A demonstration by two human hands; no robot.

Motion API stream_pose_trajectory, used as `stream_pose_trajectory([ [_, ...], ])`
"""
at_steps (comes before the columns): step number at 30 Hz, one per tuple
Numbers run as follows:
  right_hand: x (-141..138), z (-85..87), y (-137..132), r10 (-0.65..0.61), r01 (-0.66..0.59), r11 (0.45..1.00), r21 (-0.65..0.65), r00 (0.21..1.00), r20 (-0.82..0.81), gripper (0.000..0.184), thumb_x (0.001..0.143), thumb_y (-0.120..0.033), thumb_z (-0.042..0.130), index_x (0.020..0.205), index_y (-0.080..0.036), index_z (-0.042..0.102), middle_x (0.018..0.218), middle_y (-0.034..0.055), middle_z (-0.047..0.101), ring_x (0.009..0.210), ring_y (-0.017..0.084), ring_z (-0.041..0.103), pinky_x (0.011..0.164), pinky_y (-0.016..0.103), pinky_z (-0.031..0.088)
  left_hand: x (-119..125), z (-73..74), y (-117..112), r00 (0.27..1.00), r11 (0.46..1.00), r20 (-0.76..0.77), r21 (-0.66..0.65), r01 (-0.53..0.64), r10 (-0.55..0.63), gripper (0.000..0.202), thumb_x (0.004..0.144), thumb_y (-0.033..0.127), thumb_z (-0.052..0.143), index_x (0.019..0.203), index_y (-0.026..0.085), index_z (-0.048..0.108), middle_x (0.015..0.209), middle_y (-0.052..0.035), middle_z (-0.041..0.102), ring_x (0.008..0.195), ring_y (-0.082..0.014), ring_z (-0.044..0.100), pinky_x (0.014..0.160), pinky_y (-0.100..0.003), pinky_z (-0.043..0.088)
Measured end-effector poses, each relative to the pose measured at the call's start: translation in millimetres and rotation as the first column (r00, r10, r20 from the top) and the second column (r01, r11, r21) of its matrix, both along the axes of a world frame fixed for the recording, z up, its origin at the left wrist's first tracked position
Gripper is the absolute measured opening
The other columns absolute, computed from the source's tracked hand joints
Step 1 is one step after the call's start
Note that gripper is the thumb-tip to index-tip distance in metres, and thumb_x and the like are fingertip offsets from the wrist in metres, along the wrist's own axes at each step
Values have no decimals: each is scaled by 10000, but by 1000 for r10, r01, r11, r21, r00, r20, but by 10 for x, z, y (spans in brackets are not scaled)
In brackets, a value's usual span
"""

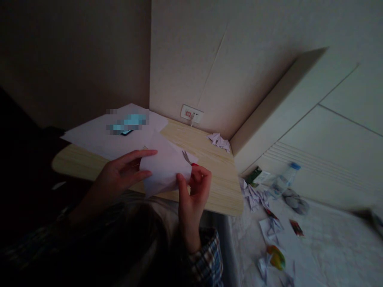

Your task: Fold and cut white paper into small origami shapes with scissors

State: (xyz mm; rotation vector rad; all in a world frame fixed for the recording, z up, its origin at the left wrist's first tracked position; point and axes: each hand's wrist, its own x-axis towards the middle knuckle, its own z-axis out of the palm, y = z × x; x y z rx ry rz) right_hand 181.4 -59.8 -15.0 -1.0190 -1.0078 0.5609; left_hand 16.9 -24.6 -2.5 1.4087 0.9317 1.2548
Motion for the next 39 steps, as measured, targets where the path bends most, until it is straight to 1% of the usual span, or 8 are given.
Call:
stream_pose_trajectory([
  [5,-22,43,-26,53,-53,998,29,999,3,370,764,-176,693,1072,-261,507,918,-9,659,810,128,636,693,232,474,-8,42,-9,999,997,-8,65,-40,40,353,751,276,683,1094,194,671,1091,-54,644,949,-183,612,834,-282,516],
  [9,-29,49,-28,105,-105,994,-7,994,-25,437,778,-185,685,1158,-275,488,1012,11,694,846,144,662,720,254,487,2,17,8,985,988,105,58,-143,136,575,728,215,699,1278,244,531,879,4,665,775,-137,612,773,-272,510],
  [12,-1,20,-3,163,-169,981,-90,984,-69,434,780,-242,684,1172,-254,498,902,6,718,736,148,653,671,262,476,-8,-28,28,965,984,220,83,-161,139,654,728,169,693,1323,324,468,848,34,681,723,-127,605,717,-252,489],
  [17,59,-39,35,244,-250,953,-172,968,-57,179,776,-315,669,917,-212,632,640,-37,648,558,122,534,518,221,363,-43,-13,20,983,989,184,136,-51,26,73,777,199,620,754,218,686,830,-6,702,805,-172,628,717,-253,463],
  [22,89,-37,20,219,-219,972,-89,976,-15,49,776,-220,633,770,-234,679,687,-37,635,608,119,504,542,225,324,-45,50,-13,998,988,59,153,0,-9,245,826,199,552,595,201,633,977,-14,711,911,-191,609,816,-277,432],
  [27,131,-46,-17,267,-265,956,-129,964,-2,206,809,-239,580,619,-222,659,704,-9,644,616,148,508,552,256,336,-37,67,-11,1000,998,-18,53,18,-17,245,838,259,474,705,199,670,791,-13,676,703,-169,572,601,-249,422],
  [33,125,-11,-24,231,-223,970,-98,969,86,236,818,-168,529,633,-223,665,966,-2,693,860,183,589,693,276,408,-28,24,-8,966,967,-32,-10,255,-255,187,754,307,656,901,193,677,825,-8,657,623,-123,553,517,-199,403],
  [39,151,12,3,192,-196,980,-30,900,391,204,831,-148,527,761,-240,696,1108,22,656,1077,222,560,942,373,383,-22,36,-31,983,979,39,-97,180,-177,440,747,301,677,1173,225,600,823,-5,684,600,-116,577,498,-179,408],
])
